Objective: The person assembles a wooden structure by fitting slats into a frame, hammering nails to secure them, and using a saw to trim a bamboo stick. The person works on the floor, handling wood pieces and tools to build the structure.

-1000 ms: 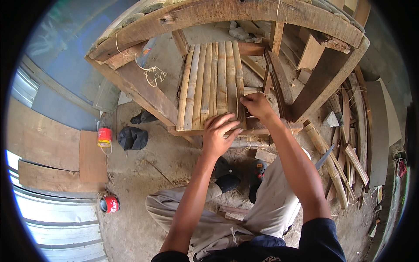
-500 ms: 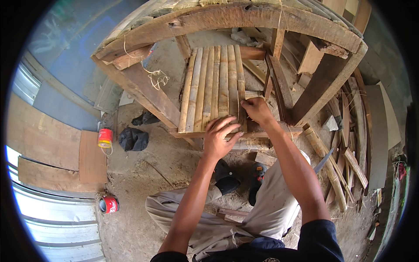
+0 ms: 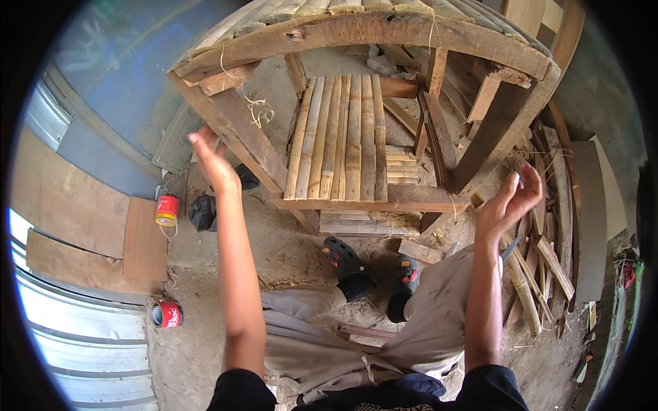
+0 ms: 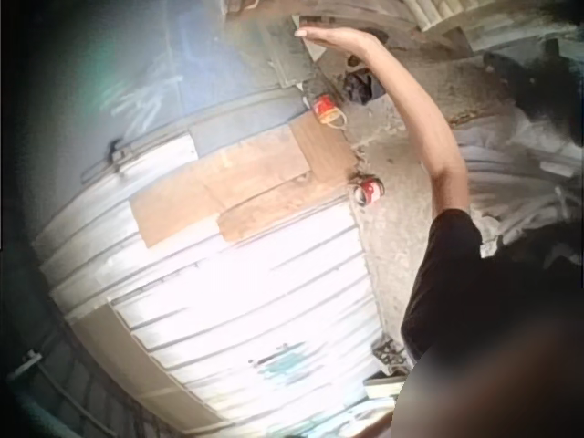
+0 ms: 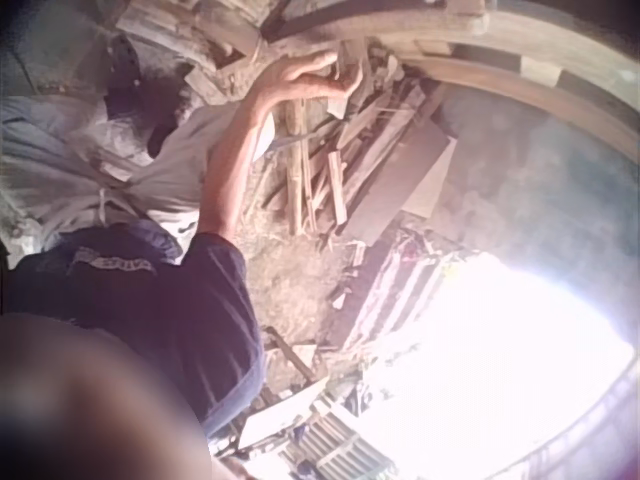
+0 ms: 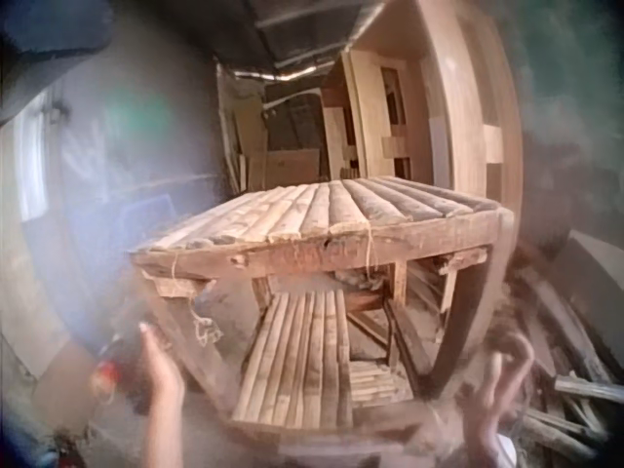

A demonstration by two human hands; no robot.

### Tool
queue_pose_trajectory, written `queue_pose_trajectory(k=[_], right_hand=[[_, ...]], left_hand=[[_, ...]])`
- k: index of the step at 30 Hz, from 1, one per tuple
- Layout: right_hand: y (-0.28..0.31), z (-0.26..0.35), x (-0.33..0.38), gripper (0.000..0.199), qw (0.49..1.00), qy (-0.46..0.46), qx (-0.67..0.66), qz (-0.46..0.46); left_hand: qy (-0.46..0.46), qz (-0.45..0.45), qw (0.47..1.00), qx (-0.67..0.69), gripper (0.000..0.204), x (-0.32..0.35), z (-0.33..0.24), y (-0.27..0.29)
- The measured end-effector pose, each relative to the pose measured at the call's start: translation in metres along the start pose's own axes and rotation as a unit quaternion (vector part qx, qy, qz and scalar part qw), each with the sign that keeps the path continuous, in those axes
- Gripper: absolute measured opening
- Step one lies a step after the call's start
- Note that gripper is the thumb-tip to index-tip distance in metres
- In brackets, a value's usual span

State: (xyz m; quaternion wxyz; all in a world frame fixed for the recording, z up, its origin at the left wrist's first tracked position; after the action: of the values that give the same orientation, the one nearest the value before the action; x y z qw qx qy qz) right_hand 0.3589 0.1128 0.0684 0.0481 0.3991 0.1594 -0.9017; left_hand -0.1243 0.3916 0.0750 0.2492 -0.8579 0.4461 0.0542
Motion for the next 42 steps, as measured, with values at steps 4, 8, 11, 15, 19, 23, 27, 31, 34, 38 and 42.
queue_pose_trajectory(k=[4, 8, 11, 15, 19, 23, 27, 31, 34, 38, 42], right_hand=[[-0.018, -0.055, 0.032, 0.064, 0.952, -0.276, 0.091, 0.093], [-0.034, -0.065, 0.053, 0.068, 0.956, -0.269, 0.103, 0.056], [-0.036, -0.070, 0.055, 0.068, 0.966, -0.244, 0.074, 0.042], [-0.036, -0.082, 0.054, 0.069, 0.965, -0.251, 0.070, 0.040], [-0.041, -0.086, 0.047, 0.068, 0.971, -0.224, 0.068, 0.056], [-0.048, -0.094, 0.037, 0.073, 0.957, -0.256, 0.057, 0.121], [-0.054, -0.107, 0.029, 0.090, 0.923, -0.343, 0.011, 0.174], [-0.067, -0.128, 0.023, 0.095, 0.903, -0.391, -0.043, 0.171], [-0.077, -0.149, 0.020, 0.100, 0.900, -0.397, -0.053, 0.174], [-0.085, -0.162, 0.022, 0.097, 0.884, -0.422, -0.101, 0.175], [-0.085, -0.132, 0.033, 0.101, 0.891, -0.399, -0.140, 0.167]], left_hand=[[0.133, 0.202, 0.967, 0.081, 0.085, 0.014, 0.034, -0.042], [0.134, 0.247, 0.956, 0.086, 0.097, 0.026, 0.034, -0.046], [0.138, 0.219, 0.962, 0.088, 0.098, 0.030, 0.032, -0.043], [0.135, 0.202, 0.967, 0.081, 0.100, 0.032, 0.029, -0.043], [0.127, 0.211, 0.966, 0.079, 0.101, 0.038, 0.026, -0.039], [0.090, 0.234, 0.967, 0.036, 0.099, 0.052, 0.023, -0.027], [0.052, 0.241, 0.969, 0.020, 0.093, 0.061, 0.018, -0.014], [0.013, 0.232, 0.972, 0.022, 0.086, 0.067, 0.011, -0.005], [-0.024, 0.190, 0.981, 0.013, 0.075, 0.069, 0.008, -0.004], [-0.136, 0.088, 0.987, 0.006, 0.058, 0.065, 0.002, -0.001], [-0.195, 0.012, 0.981, -0.014, 0.050, 0.044, 0.002, 0.008]])
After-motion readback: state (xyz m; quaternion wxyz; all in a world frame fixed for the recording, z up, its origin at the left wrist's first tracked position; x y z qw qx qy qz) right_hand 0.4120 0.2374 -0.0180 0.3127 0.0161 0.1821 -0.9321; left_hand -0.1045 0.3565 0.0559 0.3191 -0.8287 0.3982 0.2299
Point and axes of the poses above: each hand's wrist, its own x-axis away from the middle knuckle, its own y-axis out of the back of the hand, z = x × y, the point moved 8 cm from there along -x, towards the middle knuckle, and after that the axes turned 10 degrees about -z, right-handed, at the moved point
